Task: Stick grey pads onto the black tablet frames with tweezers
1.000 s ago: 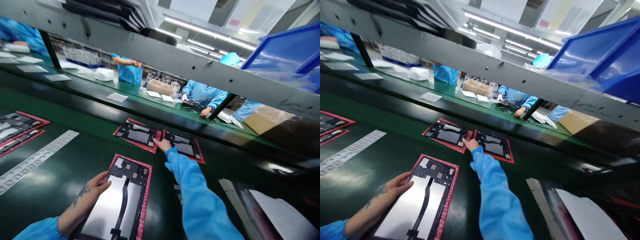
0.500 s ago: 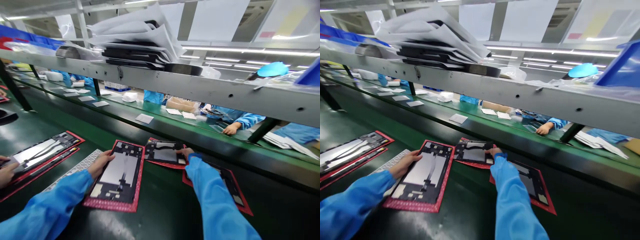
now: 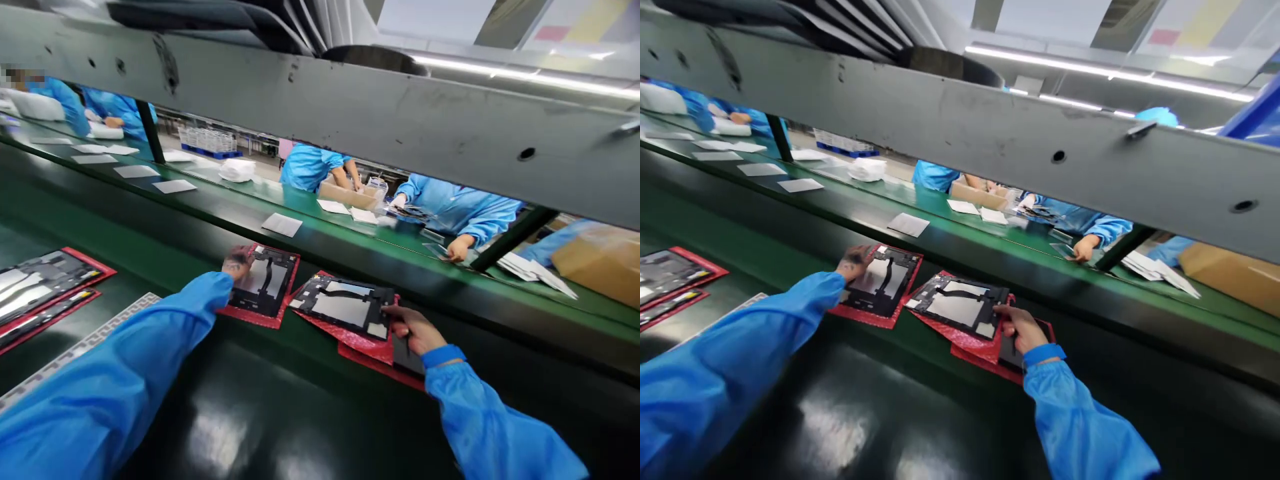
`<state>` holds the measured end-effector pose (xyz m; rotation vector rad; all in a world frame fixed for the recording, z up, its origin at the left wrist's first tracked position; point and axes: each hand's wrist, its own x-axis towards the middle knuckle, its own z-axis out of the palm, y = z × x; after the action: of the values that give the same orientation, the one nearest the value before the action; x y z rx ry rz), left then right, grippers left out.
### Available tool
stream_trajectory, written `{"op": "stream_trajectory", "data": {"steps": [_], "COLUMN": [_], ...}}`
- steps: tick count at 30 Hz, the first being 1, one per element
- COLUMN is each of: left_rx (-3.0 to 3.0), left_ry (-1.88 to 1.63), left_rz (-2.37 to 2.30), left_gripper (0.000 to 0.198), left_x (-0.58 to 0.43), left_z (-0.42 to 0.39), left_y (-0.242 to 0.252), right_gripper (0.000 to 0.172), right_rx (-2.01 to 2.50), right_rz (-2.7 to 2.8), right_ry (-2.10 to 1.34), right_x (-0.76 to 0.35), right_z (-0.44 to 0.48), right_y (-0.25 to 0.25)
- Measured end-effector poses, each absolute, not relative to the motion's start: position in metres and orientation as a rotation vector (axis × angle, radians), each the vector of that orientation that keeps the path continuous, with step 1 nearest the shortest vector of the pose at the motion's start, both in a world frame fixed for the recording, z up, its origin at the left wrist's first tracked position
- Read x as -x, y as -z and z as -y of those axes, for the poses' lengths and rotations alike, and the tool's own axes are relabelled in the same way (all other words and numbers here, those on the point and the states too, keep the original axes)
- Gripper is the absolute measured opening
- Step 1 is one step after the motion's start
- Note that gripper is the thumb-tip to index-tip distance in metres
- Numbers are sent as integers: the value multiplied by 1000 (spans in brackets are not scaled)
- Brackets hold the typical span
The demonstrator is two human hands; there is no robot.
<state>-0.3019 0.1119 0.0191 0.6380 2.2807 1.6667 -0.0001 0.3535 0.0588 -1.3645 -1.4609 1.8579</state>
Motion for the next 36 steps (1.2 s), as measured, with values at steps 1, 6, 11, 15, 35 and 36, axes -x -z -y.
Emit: {"op": "stream_trajectory", "data": {"steps": [1, 6, 11, 15, 35, 36], "left_rx": [-657, -521, -168, 238, 411, 419], "left_ry": [-1643, -1397, -1515, -1636, -1543, -1562], "left_rz": [-2222, -1715, -833, -874, -965, -948], "left_gripper": [29, 48, 49, 41, 80, 77], "left_x": [286, 154, 43, -9, -83, -84], "left_z": [-106, -66, -53, -43, 55, 55], "left_y": [-19, -11, -14, -17, 7, 9], "right_gripper": [34, 30, 48, 67, 54, 55], "right_rx": [1339, 1160, 1094, 1196, 1247, 1250], "right_rz": [1427, 1306, 1186, 1101, 1890, 1885], "right_ry": [-1900, -2007, -1984, -2179, -2092, -2132], "right_x": [-2, -23, -87, -162, -296, -297], "right_z": [-345, -282, -187, -129, -101, -99], "right_y": [-59, -63, -55, -25, 43, 45]}}
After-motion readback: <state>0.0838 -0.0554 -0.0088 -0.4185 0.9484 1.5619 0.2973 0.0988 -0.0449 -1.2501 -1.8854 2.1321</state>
